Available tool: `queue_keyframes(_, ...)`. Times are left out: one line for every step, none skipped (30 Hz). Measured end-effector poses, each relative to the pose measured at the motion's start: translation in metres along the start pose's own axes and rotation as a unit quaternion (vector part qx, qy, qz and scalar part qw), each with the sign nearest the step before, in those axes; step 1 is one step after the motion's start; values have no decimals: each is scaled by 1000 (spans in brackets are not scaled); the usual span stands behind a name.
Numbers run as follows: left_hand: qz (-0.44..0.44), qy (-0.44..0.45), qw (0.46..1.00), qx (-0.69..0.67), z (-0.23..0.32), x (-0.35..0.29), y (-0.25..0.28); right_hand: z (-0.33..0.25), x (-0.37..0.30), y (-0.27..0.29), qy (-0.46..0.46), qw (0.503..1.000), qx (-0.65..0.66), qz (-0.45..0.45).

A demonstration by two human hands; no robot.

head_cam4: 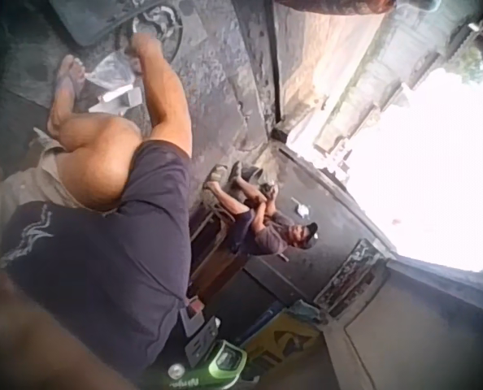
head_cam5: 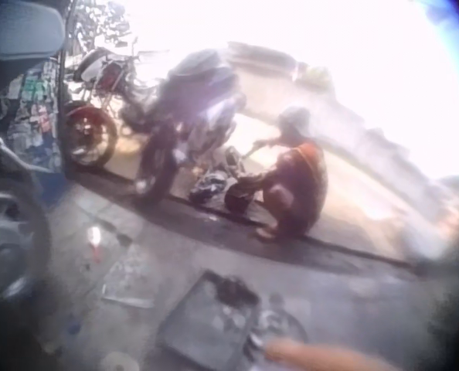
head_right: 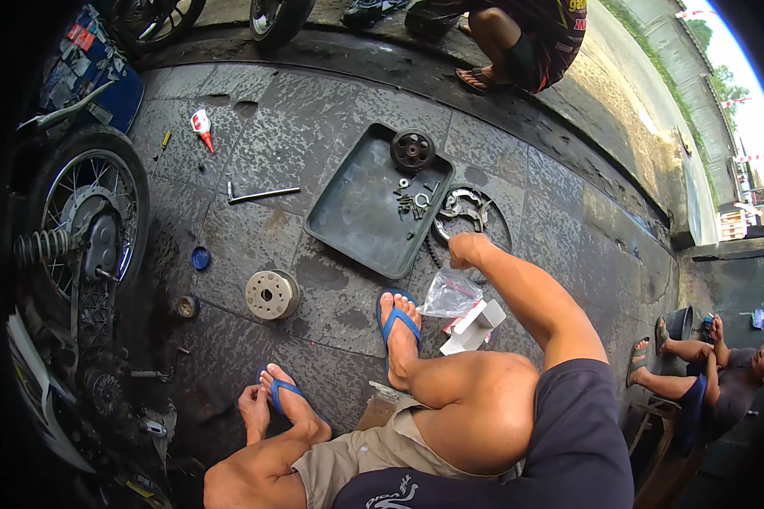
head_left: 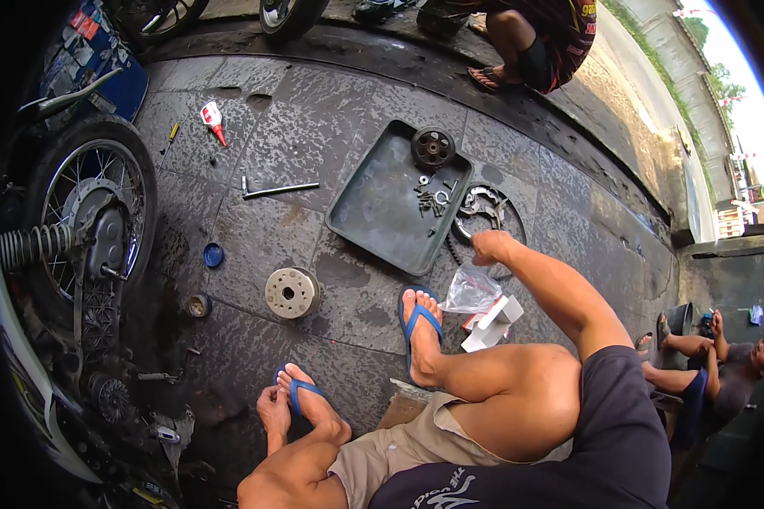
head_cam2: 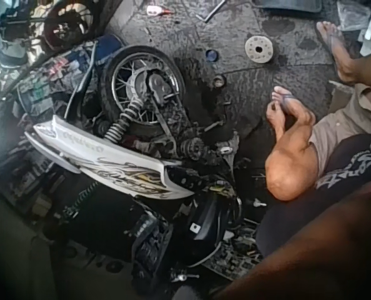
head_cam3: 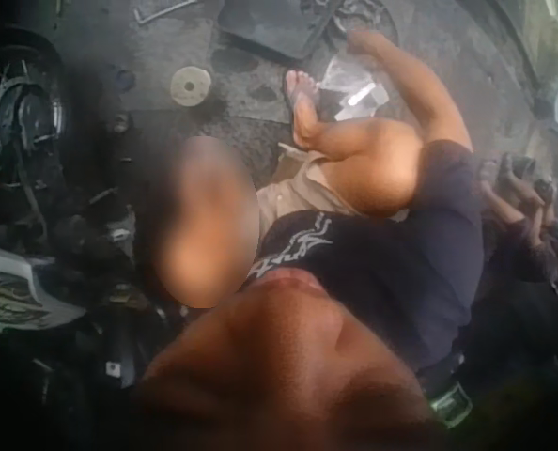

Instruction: The person assembles internal motorcycle engine parts including a clutch component by hand. The person removes small parts from a plastic bag, inserts springs and rollers into the metal component, and applies grease by hand before joining parts together.

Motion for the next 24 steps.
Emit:
queue_keyframes(-1,-8,1000,19,2,0,-3,10,11,6,-38,993,71,86)
queue_keyframes(2,-6,1000,27,-1,3,2,9,22,13,-68,973,144,169)
queue_keyframes(4,-9,999,36,-4,8,9,0,23,30,-67,954,205,206)
queue_keyframes(8,-12,999,45,-7,11,15,-8,24,46,-65,931,266,241)
queue_keyframes(6,-11,999,46,-1,14,11,-4,34,46,-67,931,266,239)
queue_keyframes(-6,-10,999,47,6,18,8,-3,43,49,-48,914,284,287)
queue_keyframes(-18,-8,999,49,15,22,5,-1,54,51,-30,894,300,332)
queue_keyframes(-20,-6,999,49,23,25,2,1,67,51,-42,900,289,324)
queue_keyframes(-23,-10,999,49,32,28,-1,5,76,47,-42,901,288,322)
queue_keyframes(-19,-12,998,56,36,28,5,-4,83,48,-32,908,240,342)
queue_keyframes(-16,-6,998,61,36,28,11,-12,85,50,-22,913,190,362)
queue_keyframes(-6,-3,998,66,34,28,16,-17,88,52,-28,924,139,354)
queue_keyframes(3,1,997,71,31,29,23,-22,91,55,-22,926,141,349)
queue_keyframes(8,-2,997,72,24,30,25,-24,94,57,-21,930,108,351)
queue_keyframes(9,3,997,73,16,29,26,-26,97,58,-20,932,75,353)
queue_keyframes(9,8,997,77,9,28,28,-28,105,56,-24,929,78,360)
queue_keyframes(12,12,997,79,10,27,28,-30,105,59,-19,930,77,359)
queue_keyframes(14,16,997,80,11,25,27,-30,104,61,-19,930,92,354)
queue_keyframes(9,14,997,73,14,24,24,-31,102,63,-20,931,108,349)
queue_keyframes(2,9,998,64,22,25,18,-25,99,64,-9,920,113,376)
queue_keyframes(3,9,998,63,31,27,14,-20,99,66,-8,919,112,377)
queue_keyframes(-12,1,999,43,41,29,9,-13,100,68,-2,923,197,329)
queue_keyframes(-27,-8,999,24,55,32,5,-7,99,68,3,918,282,279)
queue_keyframes(-39,-10,999,26,67,35,4,-4,94,68,1,895,342,288)
Point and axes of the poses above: each hand's wrist, its own x-axis towards the middle knuckle, its own y-axis out of the back of the hand, z = x × y, the point moved 3 cm from there along x, towards the middle knuckle, and after that the axes turned 10 degrees about -y, right-handed, at the moved point
